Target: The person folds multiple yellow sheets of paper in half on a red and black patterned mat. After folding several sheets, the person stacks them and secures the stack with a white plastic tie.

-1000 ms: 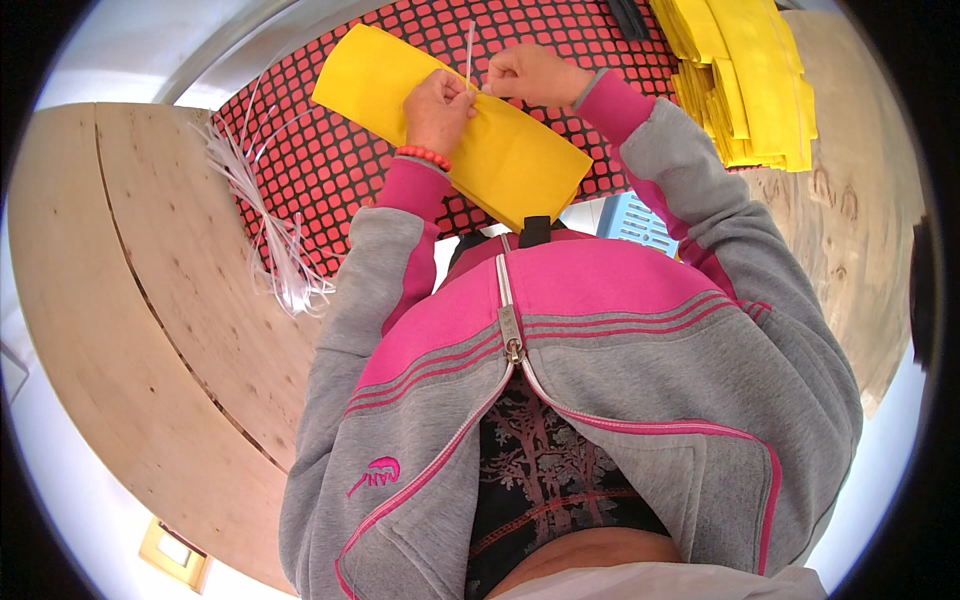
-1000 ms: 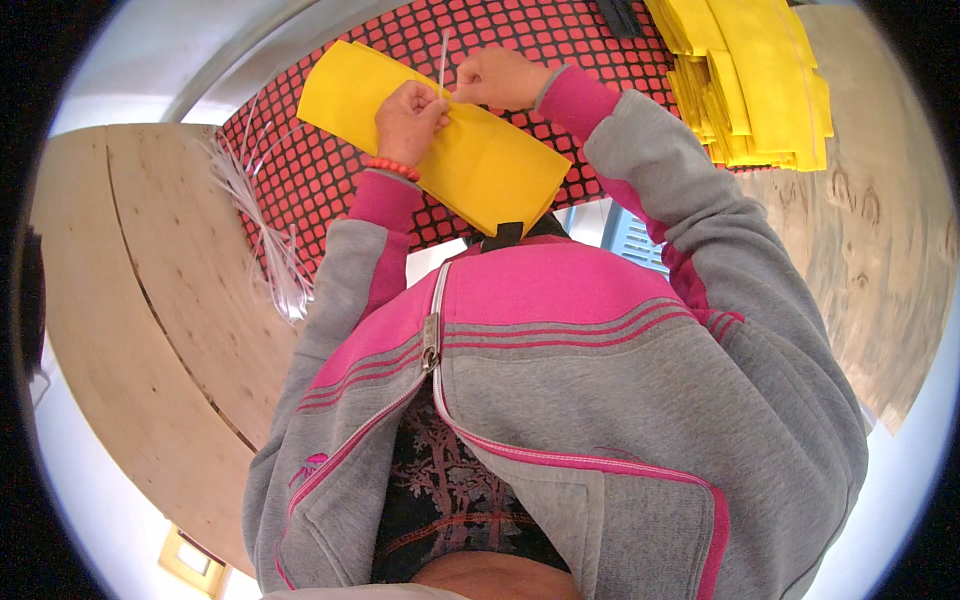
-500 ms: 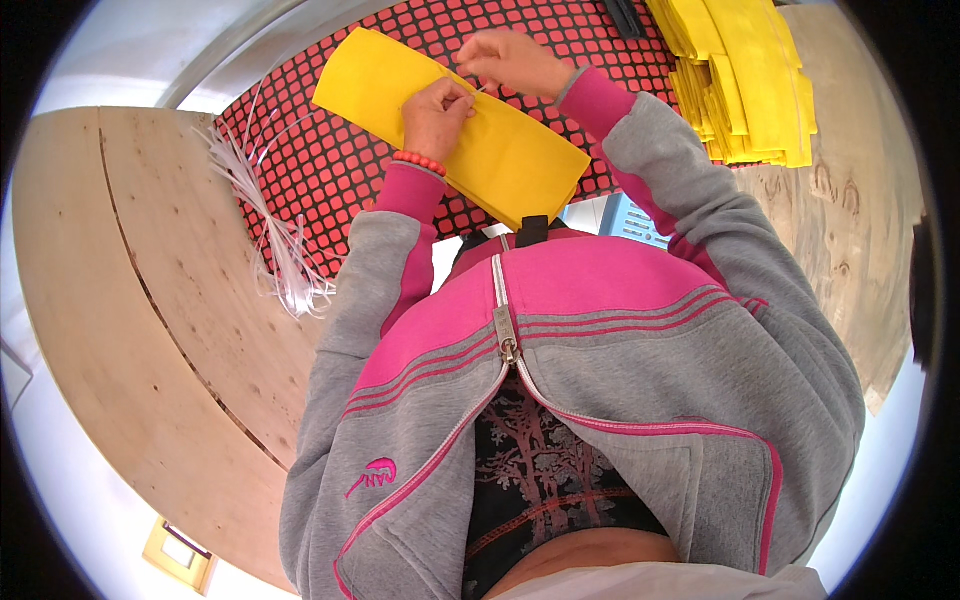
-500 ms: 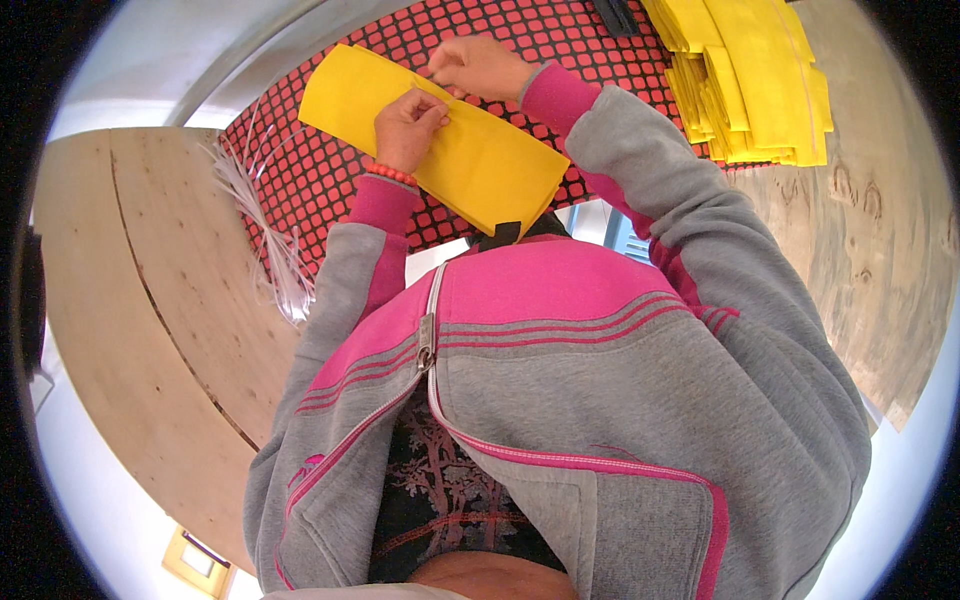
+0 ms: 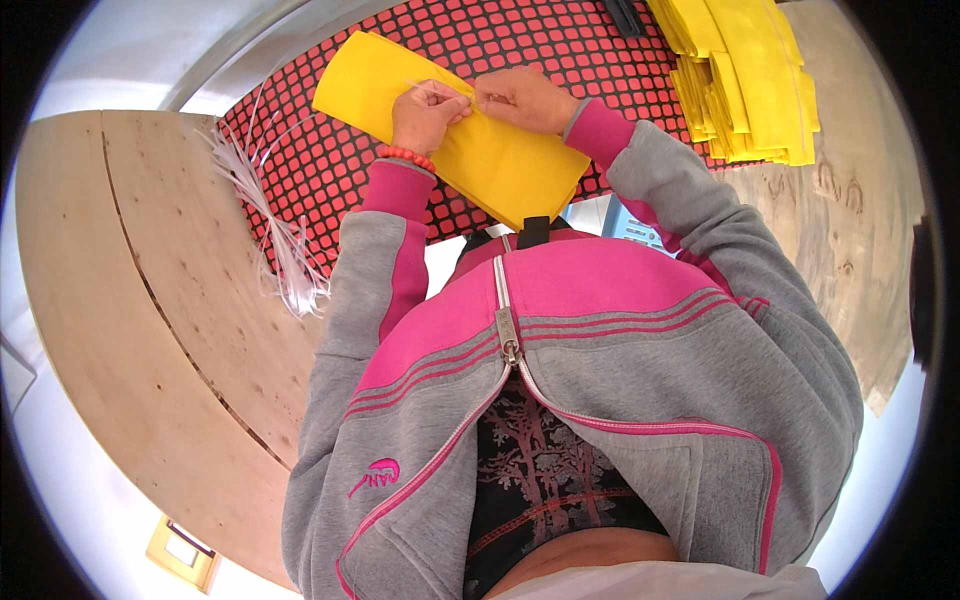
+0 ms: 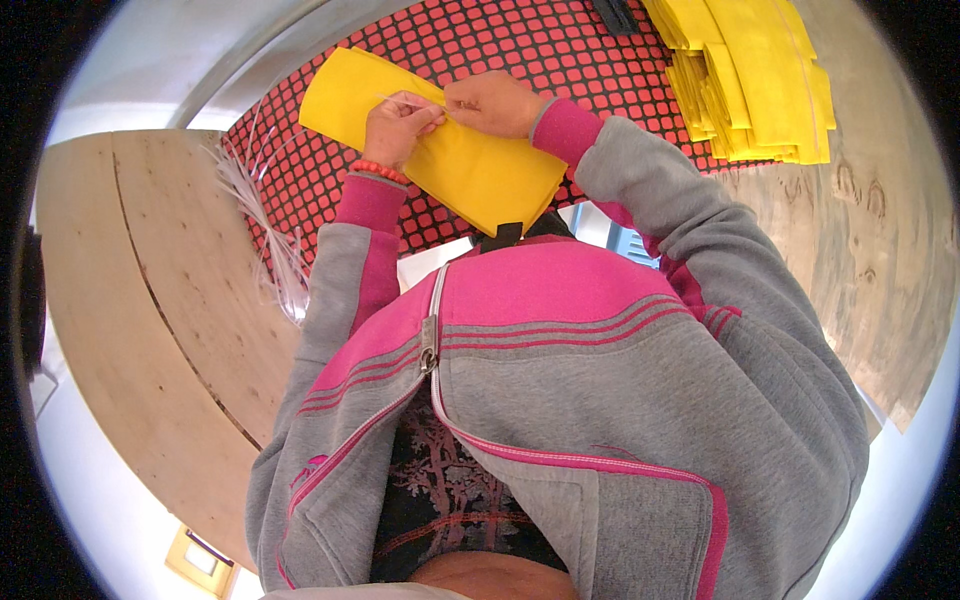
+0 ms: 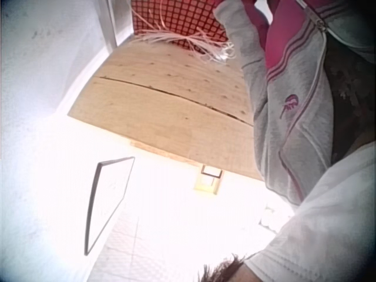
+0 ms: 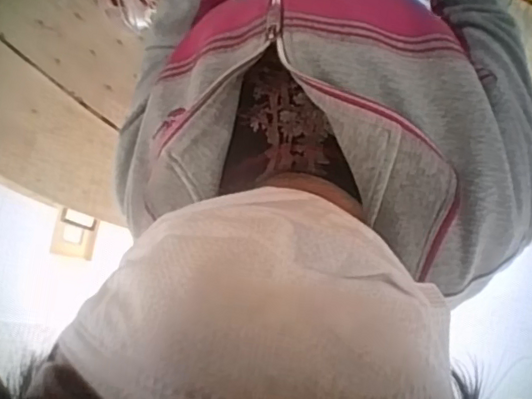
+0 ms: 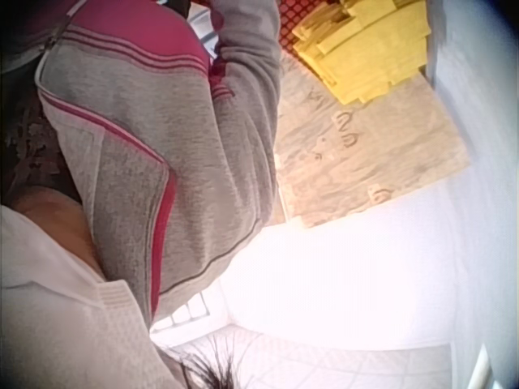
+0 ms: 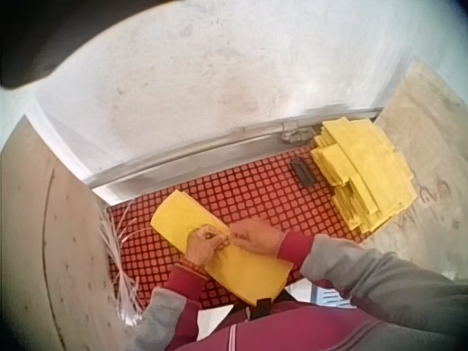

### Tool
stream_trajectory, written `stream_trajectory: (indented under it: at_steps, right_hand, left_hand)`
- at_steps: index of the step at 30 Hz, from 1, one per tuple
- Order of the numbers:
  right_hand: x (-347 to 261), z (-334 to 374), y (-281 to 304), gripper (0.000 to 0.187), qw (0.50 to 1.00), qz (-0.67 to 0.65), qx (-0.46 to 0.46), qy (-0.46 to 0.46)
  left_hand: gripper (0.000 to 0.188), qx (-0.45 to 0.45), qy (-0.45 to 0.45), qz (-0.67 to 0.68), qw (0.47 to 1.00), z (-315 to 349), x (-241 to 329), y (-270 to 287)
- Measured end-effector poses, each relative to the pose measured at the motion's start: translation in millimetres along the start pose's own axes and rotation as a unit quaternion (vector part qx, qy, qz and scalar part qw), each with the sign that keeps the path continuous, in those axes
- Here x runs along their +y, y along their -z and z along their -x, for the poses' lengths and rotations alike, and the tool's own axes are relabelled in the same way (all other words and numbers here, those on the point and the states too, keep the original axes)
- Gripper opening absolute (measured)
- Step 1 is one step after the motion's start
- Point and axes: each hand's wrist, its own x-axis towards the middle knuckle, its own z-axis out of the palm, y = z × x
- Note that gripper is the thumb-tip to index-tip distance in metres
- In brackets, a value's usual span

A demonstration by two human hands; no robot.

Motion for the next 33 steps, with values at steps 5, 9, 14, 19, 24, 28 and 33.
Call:
stream_trajectory:
  at_steps: [5,9,14,19,24,28,33]
  right_hand:
    - [-1,3,-9,0.014,0.997,0.066,0.044,0.026]
    - [-5,4,-4,0.010,0.996,0.084,0.021,0.005]
    - [-3,-3,6,0.012,0.998,0.029,0.052,0.011]
    - [10,-20,0,0.017,0.996,-0.055,0.062,-0.028]
    - [18,-26,-8,0.018,0.994,-0.095,0.027,-0.046]
    - [23,-25,-10,0.019,0.995,-0.083,0.029,-0.052]
    - [25,-29,-13,0.016,0.996,-0.069,0.029,-0.042]
  left_hand:
    - [0.008,0.013,0.005,-0.014,1.000,1,2,-1]
    - [0.009,0.022,-0.026,-0.034,0.999,1,-2,-2]
    - [0.008,0.044,-0.067,-0.078,0.994,3,-4,-6]
    - [0.009,0.081,-0.158,-0.246,0.953,8,0,-11]
    - [0.010,0.104,-0.282,-0.372,0.878,10,7,-15]
    - [0.013,0.125,-0.386,-0.449,0.796,6,6,-17]
    - [0.013,0.168,-0.448,-0.439,0.760,4,-4,-20]
